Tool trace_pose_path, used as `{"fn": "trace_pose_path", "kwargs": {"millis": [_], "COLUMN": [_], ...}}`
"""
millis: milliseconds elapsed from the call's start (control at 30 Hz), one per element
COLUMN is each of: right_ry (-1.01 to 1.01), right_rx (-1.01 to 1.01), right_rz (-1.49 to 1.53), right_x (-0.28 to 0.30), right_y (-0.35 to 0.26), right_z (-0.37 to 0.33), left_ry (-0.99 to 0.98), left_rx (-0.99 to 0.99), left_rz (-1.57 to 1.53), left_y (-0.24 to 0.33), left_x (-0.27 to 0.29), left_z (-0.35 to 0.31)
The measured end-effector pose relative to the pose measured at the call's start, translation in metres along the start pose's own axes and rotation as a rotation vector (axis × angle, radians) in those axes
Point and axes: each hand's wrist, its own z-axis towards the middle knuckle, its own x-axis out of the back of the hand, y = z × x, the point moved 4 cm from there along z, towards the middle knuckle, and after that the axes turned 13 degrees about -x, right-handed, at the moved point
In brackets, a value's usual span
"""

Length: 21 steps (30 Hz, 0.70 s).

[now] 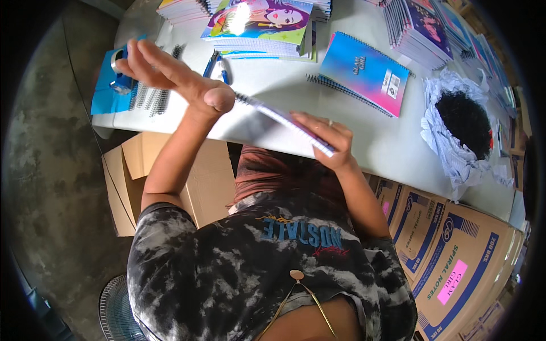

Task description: The person assembles spiral-bound notebooks by inserting metal spiral coils into pre-punched holes. They pick up each notebook, align the coil, and press it through the holes, then place the finished notebook into a stack. The process is repeated for multiple notebooks.

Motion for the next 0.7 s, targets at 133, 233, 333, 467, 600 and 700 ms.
{"fn": "trace_pose_path", "kwargs": {"millis": [133,233,333,467,600,700], "right_ry": [0.046,0.041,0.047,0.059,-0.006,0.076], "right_rx": [-0.110,-0.078,-0.061,-0.016,-0.011,-0.092], "right_rz": [0.018,-0.021,0.013,-0.046,0.019,0.077], "right_x": [-0.001,0.000,-0.006,-0.001,-0.015,-0.012], "right_y": [0.004,0.000,0.000,-0.002,-0.006,0.008], "right_z": [-0.007,-0.010,-0.007,0.004,0.001,0.002], "left_ry": [-0.044,0.211,0.005,-0.112,0.061,-0.063], "left_rx": [-0.156,-0.102,0.107,-0.237,0.098,-0.137], "left_rz": [-0.089,0.012,-0.062,-0.132,-0.128,-0.333], "left_y": [0.029,0.013,0.010,0.031,0.010,0.048], "left_x": [-0.012,0.002,-0.010,-0.009,-0.017,-0.013], "left_z": [-0.021,0.008,-0.002,-0.002,0.007,0.002]}}
